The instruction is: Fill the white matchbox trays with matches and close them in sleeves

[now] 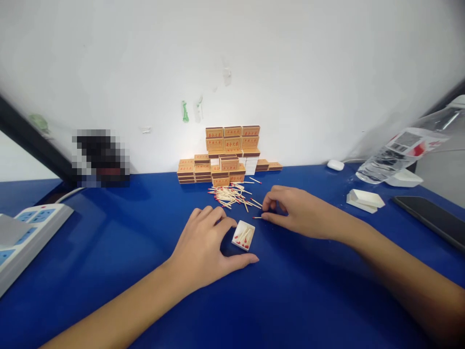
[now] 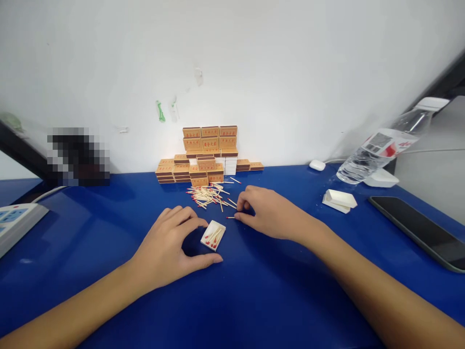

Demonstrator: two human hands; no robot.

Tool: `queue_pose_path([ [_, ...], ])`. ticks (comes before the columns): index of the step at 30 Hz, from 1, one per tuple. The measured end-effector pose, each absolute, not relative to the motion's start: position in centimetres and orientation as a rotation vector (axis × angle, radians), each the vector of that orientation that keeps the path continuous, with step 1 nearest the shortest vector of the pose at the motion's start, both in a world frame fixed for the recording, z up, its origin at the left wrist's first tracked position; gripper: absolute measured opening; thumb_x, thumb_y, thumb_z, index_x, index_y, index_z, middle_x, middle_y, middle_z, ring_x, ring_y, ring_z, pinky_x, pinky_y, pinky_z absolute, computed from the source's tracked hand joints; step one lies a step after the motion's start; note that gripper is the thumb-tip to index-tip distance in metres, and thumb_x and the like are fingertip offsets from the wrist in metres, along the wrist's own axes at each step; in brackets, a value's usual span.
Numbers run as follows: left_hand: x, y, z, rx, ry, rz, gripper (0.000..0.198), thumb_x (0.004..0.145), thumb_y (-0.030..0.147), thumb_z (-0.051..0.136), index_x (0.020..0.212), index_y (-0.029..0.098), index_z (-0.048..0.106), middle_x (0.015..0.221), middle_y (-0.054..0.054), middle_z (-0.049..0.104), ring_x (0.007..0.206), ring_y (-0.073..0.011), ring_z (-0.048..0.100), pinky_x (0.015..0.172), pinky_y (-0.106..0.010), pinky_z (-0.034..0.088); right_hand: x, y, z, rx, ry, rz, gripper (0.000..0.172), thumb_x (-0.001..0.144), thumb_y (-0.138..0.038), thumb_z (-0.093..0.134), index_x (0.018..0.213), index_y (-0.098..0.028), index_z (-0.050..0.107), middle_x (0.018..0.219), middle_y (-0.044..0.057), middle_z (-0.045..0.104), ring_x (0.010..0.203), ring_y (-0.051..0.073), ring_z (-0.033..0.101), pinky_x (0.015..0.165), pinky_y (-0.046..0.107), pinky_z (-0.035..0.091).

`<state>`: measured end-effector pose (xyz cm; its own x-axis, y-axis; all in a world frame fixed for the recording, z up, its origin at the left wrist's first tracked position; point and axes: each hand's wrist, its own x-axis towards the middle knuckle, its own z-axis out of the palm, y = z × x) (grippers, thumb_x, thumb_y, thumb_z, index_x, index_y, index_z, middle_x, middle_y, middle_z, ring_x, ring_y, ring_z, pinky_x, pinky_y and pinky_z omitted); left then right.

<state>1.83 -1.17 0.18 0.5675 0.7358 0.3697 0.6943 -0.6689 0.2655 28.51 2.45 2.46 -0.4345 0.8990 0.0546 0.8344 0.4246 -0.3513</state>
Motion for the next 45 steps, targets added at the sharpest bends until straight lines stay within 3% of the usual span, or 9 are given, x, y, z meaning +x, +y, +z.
queue_pose_path([
  [5,1.9,-1.1,0.1,2.720,1.217,0.694,0.028,0.089,0.047,0.077,0.097,0.020,0.072,0.095,-0.004,0.066,0.087,-0.0237,0.059,0.079,-0.042,0.041,28.8,2.5,2.0,-1.448,-2.536,0.524,0.018,0.103,-0.032,0.056,0.092,-0.022,0.065,0.095,0.004,0.064,0.080,0.018,0.059,0.073,0.032,0.045],
  [10,0.9,-0.8,0.4,2.772,1.163,0.774,0.023,0.093,0.040,0.074,0.104,0.020,0.070,0.097,-0.004,0.067,0.088,-0.0237,0.059,0.077,-0.040,0.041,27.2,1.0,3.3,-1.299,-2.439,0.476,0.018,0.107,-0.032,0.053,0.098,-0.021,0.063,0.101,0.004,0.063,0.084,0.017,0.060,0.075,0.031,0.046],
  [14,0.8,-0.6,0.5,2.855,1.101,0.879,0.022,0.095,0.037,0.072,0.106,0.018,0.070,0.099,-0.005,0.068,0.086,-0.0236,0.059,0.076,-0.040,0.041,24.8,-0.7,3.3,-1.196,-2.492,0.346,0.011,0.104,-0.023,0.056,0.097,-0.019,0.064,0.100,0.006,0.064,0.082,0.017,0.061,0.073,0.031,0.047],
  [19,0.8,-0.4,0.4,2.848,1.075,0.828,0.022,0.096,0.037,0.072,0.104,0.017,0.069,0.098,-0.005,0.068,0.087,-0.0235,0.058,0.076,-0.040,0.042,24.1,-1.1,2.2,-1.144,-2.607,0.166,0.015,0.103,-0.018,0.055,0.096,-0.016,0.068,0.100,0.009,0.064,0.080,0.020,0.063,0.072,0.034,0.050],
  [30,0.6,-0.5,0.4,2.810,1.079,0.785,0.022,0.095,0.037,0.074,0.104,0.018,0.069,0.098,-0.005,0.067,0.087,-0.0237,0.058,0.076,-0.040,0.044,24.5,-1.0,2.4,-1.163,-2.593,0.372,0.015,0.103,-0.019,0.057,0.098,-0.017,0.071,0.100,0.007,0.064,0.082,0.018,0.062,0.073,0.032,0.049],
  [35,0.4,-0.6,0.3,2.802,1.054,0.781,0.024,0.094,0.037,0.075,0.106,0.018,0.069,0.101,-0.006,0.068,0.088,-0.0235,0.058,0.078,-0.041,0.046,25.5,-0.2,3.2,-1.136,-2.502,0.397,0.016,0.101,-0.022,0.059,0.094,-0.020,0.073,0.088,0.003,0.064,0.075,0.015,0.059,0.069,0.028,0.044],
  [39,0.3,-0.5,0.3,2.775,1.027,0.760,0.025,0.094,0.038,0.075,0.107,0.019,0.069,0.101,-0.006,0.069,0.089,-0.0237,0.059,0.079,-0.041,0.047,27.2,1.9,3.6,-1.327,-2.190,0.185,0.019,0.099,-0.030,0.060,0.087,-0.021,0.071,0.069,-0.001,0.055,0.063,0.015,0.051,0.063,0.030,0.038],
  [45,0.6,-0.6,0.4,2.747,0.992,0.727,0.023,0.093,0.038,0.075,0.106,0.020,0.069,0.101,-0.006,0.069,0.090,-0.0240,0.060,0.082,-0.042,0.048,28.4,3.9,1.7,-1.568,-2.239,0.232,0.017,0.092,-0.037,0.064,0.090,-0.021,0.071,0.081,0.002,0.064,0.071,0.017,0.057,0.066,0.031,0.040],
])
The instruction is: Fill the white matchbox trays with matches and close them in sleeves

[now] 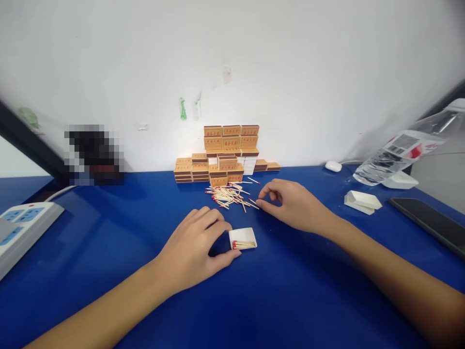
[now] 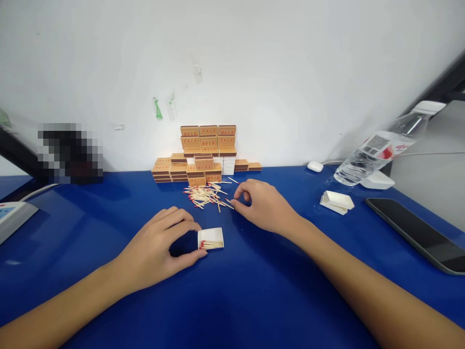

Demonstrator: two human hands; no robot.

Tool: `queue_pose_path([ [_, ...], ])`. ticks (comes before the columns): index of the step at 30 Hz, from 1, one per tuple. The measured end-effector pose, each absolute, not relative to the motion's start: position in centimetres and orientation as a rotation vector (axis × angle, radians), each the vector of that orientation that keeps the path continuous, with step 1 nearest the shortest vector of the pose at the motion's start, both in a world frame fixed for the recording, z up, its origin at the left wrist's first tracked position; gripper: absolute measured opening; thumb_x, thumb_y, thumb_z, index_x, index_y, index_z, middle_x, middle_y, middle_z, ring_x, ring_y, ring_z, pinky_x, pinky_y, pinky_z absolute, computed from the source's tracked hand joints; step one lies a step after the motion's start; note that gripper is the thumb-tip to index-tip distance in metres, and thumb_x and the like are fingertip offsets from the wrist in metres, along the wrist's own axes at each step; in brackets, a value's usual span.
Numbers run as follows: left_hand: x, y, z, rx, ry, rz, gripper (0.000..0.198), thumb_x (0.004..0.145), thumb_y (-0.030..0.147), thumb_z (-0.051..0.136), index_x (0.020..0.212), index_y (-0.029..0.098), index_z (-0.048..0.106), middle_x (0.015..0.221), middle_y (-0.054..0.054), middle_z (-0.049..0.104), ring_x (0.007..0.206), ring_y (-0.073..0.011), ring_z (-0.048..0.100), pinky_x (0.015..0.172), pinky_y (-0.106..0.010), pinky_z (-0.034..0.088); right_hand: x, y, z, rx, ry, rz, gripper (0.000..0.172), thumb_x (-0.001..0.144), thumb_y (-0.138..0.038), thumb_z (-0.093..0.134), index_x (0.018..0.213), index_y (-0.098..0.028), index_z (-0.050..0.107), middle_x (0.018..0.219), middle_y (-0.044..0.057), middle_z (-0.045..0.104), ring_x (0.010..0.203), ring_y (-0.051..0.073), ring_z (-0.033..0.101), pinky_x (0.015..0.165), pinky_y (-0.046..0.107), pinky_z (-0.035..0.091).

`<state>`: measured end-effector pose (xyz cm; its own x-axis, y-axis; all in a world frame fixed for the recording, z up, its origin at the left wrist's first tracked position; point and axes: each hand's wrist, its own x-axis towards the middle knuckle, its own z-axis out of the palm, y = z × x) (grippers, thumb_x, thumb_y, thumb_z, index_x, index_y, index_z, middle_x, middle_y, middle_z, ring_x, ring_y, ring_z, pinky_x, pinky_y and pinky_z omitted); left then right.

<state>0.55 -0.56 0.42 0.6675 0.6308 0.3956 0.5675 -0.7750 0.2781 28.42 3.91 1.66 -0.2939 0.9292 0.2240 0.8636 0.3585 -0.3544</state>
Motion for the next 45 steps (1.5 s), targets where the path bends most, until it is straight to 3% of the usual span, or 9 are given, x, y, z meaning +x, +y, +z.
queue_pose_path([
  [3,0.7,-0.7,0.4,2.744,1.002,0.730,0.024,0.093,0.039,0.076,0.106,0.020,0.069,0.100,-0.006,0.069,0.090,-0.0239,0.060,0.082,-0.042,0.049,27.8,3.9,0.9,-1.651,-2.242,0.229,0.022,0.088,-0.040,0.067,0.095,-0.020,0.069,0.089,0.005,0.068,0.075,0.020,0.060,0.068,0.032,0.042],
  [10,0.5,-0.7,0.5,2.731,1.011,0.721,0.024,0.093,0.039,0.076,0.105,0.019,0.070,0.099,-0.006,0.068,0.090,-0.0239,0.060,0.081,-0.042,0.048,27.4,4.0,1.2,-1.725,-2.320,0.353,0.015,0.094,-0.026,0.057,0.089,-0.020,0.069,0.086,0.005,0.069,0.075,0.020,0.062,0.066,0.031,0.043],
  [16,0.4,-0.5,0.5,2.703,1.056,0.707,0.025,0.092,0.041,0.076,0.104,0.020,0.070,0.098,-0.005,0.069,0.090,-0.0238,0.060,0.083,-0.042,0.048,28.3,2.6,2.8,-1.562,-2.348,0.344,0.021,0.102,-0.032,0.051,0.094,-0.020,0.066,0.090,0.007,0.068,0.075,0.019,0.061,0.067,0.031,0.045],
  [20,0.4,-0.4,0.3,2.688,1.060,0.721,0.025,0.091,0.041,0.077,0.103,0.020,0.069,0.099,-0.005,0.069,0.090,-0.0238,0.060,0.084,-0.042,0.049,25.9,0.1,3.5,-1.345,-2.456,0.382,0.014,0.105,-0.026,0.052,0.099,-0.020,0.064,0.097,0.006,0.069,0.078,0.018,0.063,0.070,0.030,0.047],
  [26,0.5,-0.3,0.5,2.712,1.064,0.728,0.021,0.092,0.036,0.076,0.101,0.019,0.069,0.099,-0.005,0.068,0.090,-0.0243,0.060,0.082,-0.043,0.049,23.1,-1.7,2.0,-1.289,-2.746,-0.047,0.011,0.100,-0.012,0.056,0.098,-0.013,0.067,0.101,0.012,0.069,0.086,0.025,0.067,0.070,0.036,0.049],
  [34,0.6,-0.3,0.5,2.755,1.000,0.730,0.020,0.094,0.036,0.074,0.100,0.018,0.068,0.097,-0.006,0.068,0.088,-0.0237,0.059,0.081,-0.042,0.048,23.5,-1.4,2.4,-1.190,-2.644,0.226,0.016,0.104,-0.026,0.059,0.097,-0.016,0.069,0.099,0.007,0.065,0.081,0.019,0.065,0.072,0.033,0.048],
  [40,0.4,-0.4,0.5,2.758,0.991,0.737,0.022,0.092,0.036,0.076,0.103,0.018,0.068,0.099,-0.006,0.069,0.089,-0.0239,0.059,0.081,-0.042,0.048,24.8,-0.3,3.0,-1.163,-2.522,0.397,0.012,0.101,-0.021,0.061,0.096,-0.020,0.072,0.092,0.003,0.064,0.076,0.015,0.059,0.069,0.029,0.043],
  [42,0.3,-0.3,0.4,2.749,1.011,0.750,0.026,0.092,0.040,0.077,0.103,0.018,0.068,0.099,-0.005,0.069,0.089,-0.0238,0.059,0.081,-0.042,0.047,25.4,0.8,3.0,-1.301,-2.307,0.395,0.010,0.098,-0.028,0.064,0.095,-0.021,0.072,0.080,0.000,0.061,0.069,0.014,0.056,0.064,0.028,0.040],
  [45,0.2,-0.3,0.2,2.738,1.034,0.762,0.035,0.089,0.050,0.079,0.098,0.018,0.067,0.096,-0.004,0.069,0.086,-0.0232,0.059,0.079,-0.041,0.046,25.6,2.6,2.1,-1.568,-2.022,0.355,0.026,0.092,-0.046,0.069,0.087,-0.021,0.070,0.070,-0.002,0.058,0.062,0.015,0.051,0.058,0.030,0.036],
])
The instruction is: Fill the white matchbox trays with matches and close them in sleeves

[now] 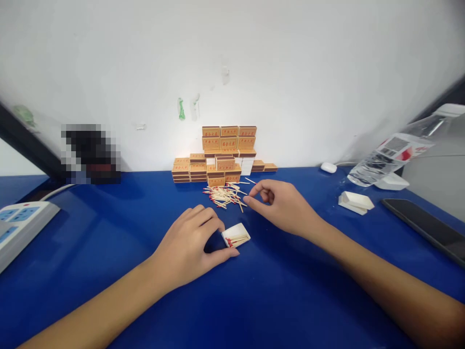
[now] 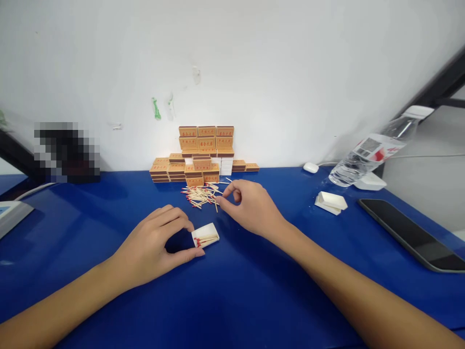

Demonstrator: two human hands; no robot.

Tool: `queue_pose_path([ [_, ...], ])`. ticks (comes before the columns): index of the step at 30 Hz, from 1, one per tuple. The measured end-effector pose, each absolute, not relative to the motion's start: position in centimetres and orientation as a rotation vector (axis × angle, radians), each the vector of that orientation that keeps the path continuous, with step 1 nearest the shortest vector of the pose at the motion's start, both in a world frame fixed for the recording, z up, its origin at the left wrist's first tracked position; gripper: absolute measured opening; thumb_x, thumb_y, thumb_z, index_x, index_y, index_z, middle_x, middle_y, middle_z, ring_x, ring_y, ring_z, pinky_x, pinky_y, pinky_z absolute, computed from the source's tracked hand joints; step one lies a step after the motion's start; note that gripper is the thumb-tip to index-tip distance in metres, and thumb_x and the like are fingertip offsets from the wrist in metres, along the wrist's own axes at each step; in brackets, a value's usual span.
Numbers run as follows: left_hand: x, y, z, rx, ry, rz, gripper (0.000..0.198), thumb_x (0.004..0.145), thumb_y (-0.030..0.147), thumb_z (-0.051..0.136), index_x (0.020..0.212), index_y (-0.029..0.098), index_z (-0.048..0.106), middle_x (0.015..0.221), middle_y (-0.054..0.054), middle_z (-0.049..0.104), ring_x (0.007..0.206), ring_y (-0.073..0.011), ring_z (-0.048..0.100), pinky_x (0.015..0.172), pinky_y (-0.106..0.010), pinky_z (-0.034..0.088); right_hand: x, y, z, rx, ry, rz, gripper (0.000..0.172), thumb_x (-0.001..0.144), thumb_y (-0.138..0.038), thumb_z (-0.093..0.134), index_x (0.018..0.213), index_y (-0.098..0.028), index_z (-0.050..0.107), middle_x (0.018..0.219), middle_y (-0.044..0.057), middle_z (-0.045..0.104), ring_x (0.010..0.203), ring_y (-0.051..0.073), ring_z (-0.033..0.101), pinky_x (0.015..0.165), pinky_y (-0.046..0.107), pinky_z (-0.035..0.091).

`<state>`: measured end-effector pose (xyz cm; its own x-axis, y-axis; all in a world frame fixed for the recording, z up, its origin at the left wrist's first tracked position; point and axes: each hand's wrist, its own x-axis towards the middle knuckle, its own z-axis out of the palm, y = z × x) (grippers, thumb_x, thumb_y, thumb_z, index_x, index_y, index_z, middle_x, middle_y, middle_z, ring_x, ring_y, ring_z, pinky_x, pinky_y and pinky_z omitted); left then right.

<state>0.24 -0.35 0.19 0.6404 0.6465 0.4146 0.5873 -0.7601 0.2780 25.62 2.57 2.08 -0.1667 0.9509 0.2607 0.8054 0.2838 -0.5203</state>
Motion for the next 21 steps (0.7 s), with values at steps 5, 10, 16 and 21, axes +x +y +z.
queue_pose_path([
  [5,0.3,-0.5,0.1,2.734,1.037,0.737,0.039,0.087,0.054,0.080,0.095,0.018,0.067,0.093,-0.004,0.068,0.086,-0.0236,0.059,0.078,-0.041,0.046,24.5,3.8,0.5,-1.731,-2.063,0.334,0.026,0.086,-0.046,0.073,0.087,-0.021,0.068,0.083,0.002,0.067,0.071,0.018,0.057,0.063,0.032,0.039],
  [10,0.3,-0.5,0.2,2.745,1.041,0.734,0.035,0.089,0.050,0.079,0.096,0.018,0.067,0.096,-0.004,0.069,0.087,-0.0230,0.059,0.080,-0.041,0.046,24.7,3.5,1.0,-1.742,-2.216,0.375,0.015,0.094,-0.031,0.063,0.085,-0.021,0.068,0.084,0.003,0.069,0.072,0.018,0.059,0.064,0.032,0.038],
  [16,0.0,-0.3,0.2,2.723,1.067,0.730,0.034,0.090,0.050,0.078,0.096,0.019,0.067,0.094,-0.004,0.069,0.088,-0.0232,0.060,0.080,-0.041,0.047,27.3,3.1,2.1,-1.642,-2.366,0.506,0.021,0.101,-0.036,0.057,0.091,-0.020,0.066,0.086,0.004,0.068,0.072,0.018,0.057,0.065,0.031,0.039],
  [21,-0.1,-0.2,0.2,2.691,1.068,0.724,0.033,0.089,0.049,0.079,0.096,0.019,0.067,0.096,-0.003,0.069,0.089,-0.0234,0.060,0.082,-0.041,0.047,28.2,2.3,3.2,-1.385,-2.427,0.768,0.028,0.103,-0.047,0.056,0.093,-0.022,0.065,0.081,0.000,0.062,0.069,0.016,0.052,0.062,0.029,0.040],
])
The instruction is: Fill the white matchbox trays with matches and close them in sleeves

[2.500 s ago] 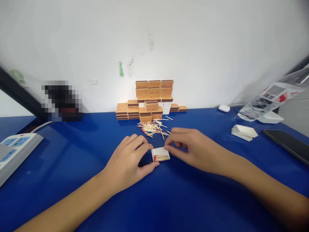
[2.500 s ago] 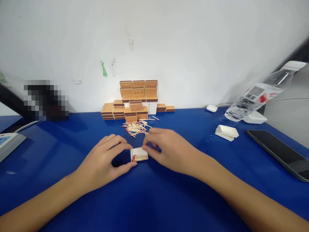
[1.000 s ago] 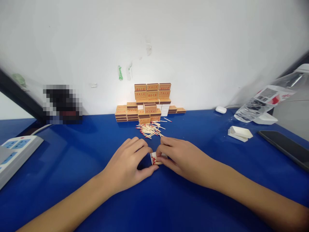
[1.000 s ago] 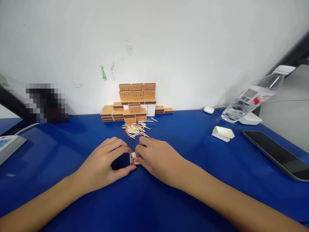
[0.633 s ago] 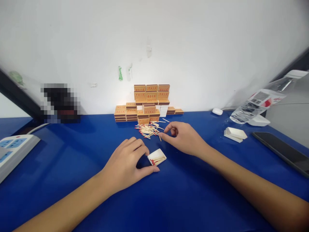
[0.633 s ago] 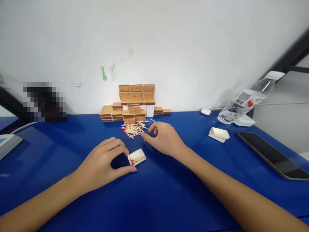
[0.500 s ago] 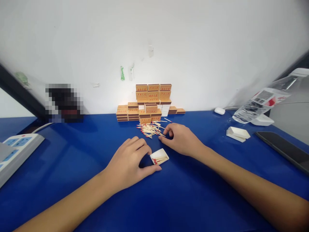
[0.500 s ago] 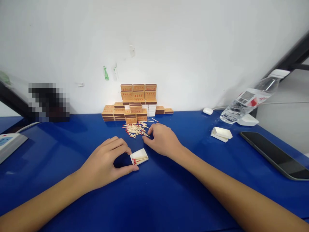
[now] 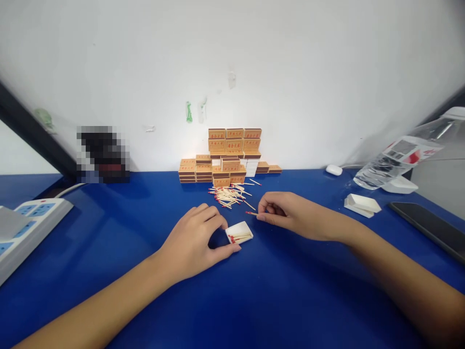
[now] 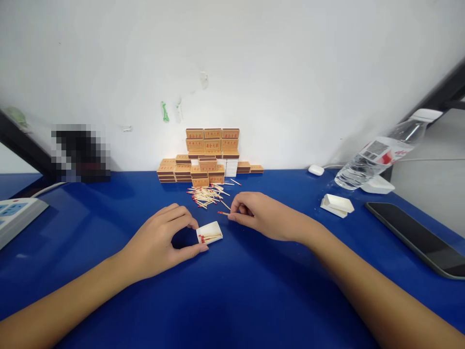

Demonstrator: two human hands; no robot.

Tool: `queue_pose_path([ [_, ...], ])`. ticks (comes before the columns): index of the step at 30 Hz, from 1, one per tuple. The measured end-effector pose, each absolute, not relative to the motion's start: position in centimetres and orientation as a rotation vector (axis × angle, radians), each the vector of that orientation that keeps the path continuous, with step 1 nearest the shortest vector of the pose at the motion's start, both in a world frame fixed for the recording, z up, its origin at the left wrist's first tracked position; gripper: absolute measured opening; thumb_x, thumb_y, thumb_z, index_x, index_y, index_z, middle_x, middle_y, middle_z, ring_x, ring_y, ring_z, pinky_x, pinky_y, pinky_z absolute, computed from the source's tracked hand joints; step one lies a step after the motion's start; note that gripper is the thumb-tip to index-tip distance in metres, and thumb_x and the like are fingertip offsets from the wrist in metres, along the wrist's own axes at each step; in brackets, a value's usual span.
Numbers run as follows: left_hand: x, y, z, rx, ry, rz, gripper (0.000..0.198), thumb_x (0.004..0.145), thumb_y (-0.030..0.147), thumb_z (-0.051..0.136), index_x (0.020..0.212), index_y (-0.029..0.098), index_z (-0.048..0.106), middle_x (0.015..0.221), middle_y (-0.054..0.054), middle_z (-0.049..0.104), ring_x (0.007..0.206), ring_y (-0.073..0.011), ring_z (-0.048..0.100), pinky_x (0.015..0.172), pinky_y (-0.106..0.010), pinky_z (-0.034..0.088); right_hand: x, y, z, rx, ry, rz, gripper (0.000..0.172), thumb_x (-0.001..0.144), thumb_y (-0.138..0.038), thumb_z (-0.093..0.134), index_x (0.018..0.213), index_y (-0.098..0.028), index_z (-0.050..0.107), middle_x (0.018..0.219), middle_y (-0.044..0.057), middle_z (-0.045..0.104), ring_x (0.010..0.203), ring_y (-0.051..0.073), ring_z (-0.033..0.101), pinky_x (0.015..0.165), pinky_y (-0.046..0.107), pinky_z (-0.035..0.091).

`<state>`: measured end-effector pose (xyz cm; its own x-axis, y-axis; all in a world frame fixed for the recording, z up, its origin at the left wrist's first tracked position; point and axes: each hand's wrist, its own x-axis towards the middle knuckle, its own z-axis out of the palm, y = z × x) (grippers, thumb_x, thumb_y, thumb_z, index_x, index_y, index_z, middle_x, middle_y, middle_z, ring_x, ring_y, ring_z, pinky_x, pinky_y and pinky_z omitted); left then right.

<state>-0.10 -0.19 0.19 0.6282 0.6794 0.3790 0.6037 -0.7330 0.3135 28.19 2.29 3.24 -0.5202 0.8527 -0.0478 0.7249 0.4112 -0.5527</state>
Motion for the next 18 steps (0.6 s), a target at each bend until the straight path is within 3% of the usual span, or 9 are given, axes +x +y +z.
queue_pose_path([
  [3,-0.1,-0.1,0.2,2.673,1.052,0.730,0.031,0.089,0.047,0.080,0.097,0.019,0.066,0.097,-0.003,0.070,0.090,-0.0234,0.060,0.082,-0.041,0.048,27.3,1.2,3.8,-1.289,-2.468,0.756,0.028,0.104,-0.045,0.057,0.092,-0.021,0.064,0.082,0.000,0.062,0.071,0.016,0.053,0.064,0.028,0.040],
  [10,0.0,-0.1,0.3,2.727,0.940,0.750,0.029,0.091,0.042,0.078,0.100,0.018,0.064,0.097,-0.004,0.068,0.087,-0.0221,0.058,0.081,-0.040,0.048,24.5,-0.6,3.6,-1.187,-2.693,0.437,0.011,0.104,-0.022,0.059,0.096,-0.018,0.064,0.100,0.005,0.068,0.081,0.018,0.061,0.072,0.031,0.043],
  [18,0.1,-0.2,0.3,2.763,0.901,0.784,0.029,0.091,0.040,0.078,0.103,0.019,0.063,0.100,-0.005,0.069,0.087,-0.0223,0.059,0.080,-0.039,0.047,24.4,-0.9,2.6,-1.090,-2.658,0.432,0.018,0.106,-0.029,0.058,0.099,-0.017,0.070,0.098,0.004,0.067,0.081,0.017,0.062,0.073,0.031,0.045],
])
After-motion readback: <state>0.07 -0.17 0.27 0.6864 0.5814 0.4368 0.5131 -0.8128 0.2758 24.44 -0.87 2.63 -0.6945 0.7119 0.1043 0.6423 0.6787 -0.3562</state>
